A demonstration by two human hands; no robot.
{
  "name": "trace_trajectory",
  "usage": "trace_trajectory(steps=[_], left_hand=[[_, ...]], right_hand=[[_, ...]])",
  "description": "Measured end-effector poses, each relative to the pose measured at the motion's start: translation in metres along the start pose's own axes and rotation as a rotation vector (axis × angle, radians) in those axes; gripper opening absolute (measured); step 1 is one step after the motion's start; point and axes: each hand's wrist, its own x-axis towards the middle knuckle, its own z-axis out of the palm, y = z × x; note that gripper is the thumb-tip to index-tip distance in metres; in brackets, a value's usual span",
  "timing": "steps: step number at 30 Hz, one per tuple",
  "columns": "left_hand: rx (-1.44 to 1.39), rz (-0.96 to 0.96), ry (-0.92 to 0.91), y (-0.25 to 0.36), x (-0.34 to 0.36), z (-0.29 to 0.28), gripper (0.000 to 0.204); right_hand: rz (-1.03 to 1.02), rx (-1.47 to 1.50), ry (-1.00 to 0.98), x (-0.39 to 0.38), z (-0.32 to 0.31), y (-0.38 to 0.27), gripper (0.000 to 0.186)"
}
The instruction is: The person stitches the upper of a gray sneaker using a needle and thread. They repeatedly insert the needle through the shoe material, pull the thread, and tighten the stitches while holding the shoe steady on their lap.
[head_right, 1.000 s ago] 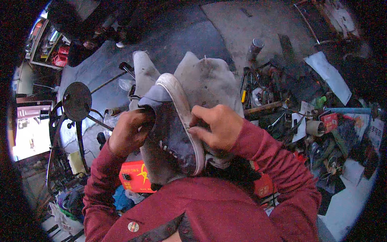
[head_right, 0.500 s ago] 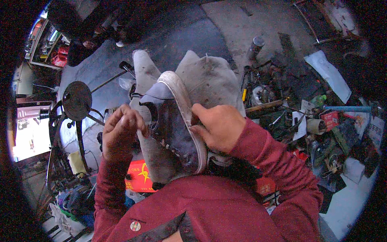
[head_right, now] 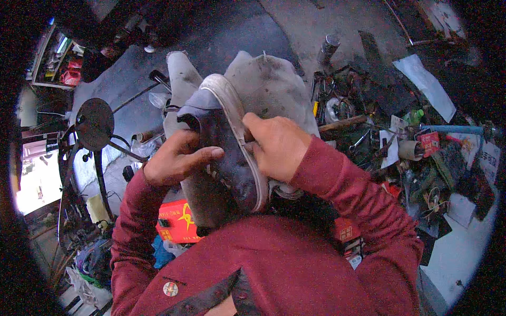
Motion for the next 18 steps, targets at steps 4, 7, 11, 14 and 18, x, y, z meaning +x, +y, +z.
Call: trace_trajectory(steps=[4, 7, 11, 14, 18], left_hand=[[-0.091, 0.028, -0.050, -0.014, 0.004, 0.002, 0.046], [-0.112, 0.093, -0.039, -0.020, 0.008, 0.004, 0.043], [-0.158, 0.071, 0.014, -0.024, 0.008, 0.009, 0.039], [-0.134, 0.069, 0.042, -0.026, 0.009, 0.011, 0.037], [-0.180, 0.087, 0.059, -0.028, 0.011, 0.014, 0.035]], right_hand=[[-0.008, 0.187, 0.006, 0.000, -0.003, 0.005, 0.021], [0.055, 0.296, -0.077, 0.002, -0.006, 0.009, 0.036], [0.005, 0.166, -0.042, 0.002, -0.006, 0.013, 0.042], [-0.039, 0.045, 0.018, 0.001, -0.004, 0.014, 0.041], [-0.004, -0.165, 0.046, 0.001, -0.009, 0.012, 0.047]])
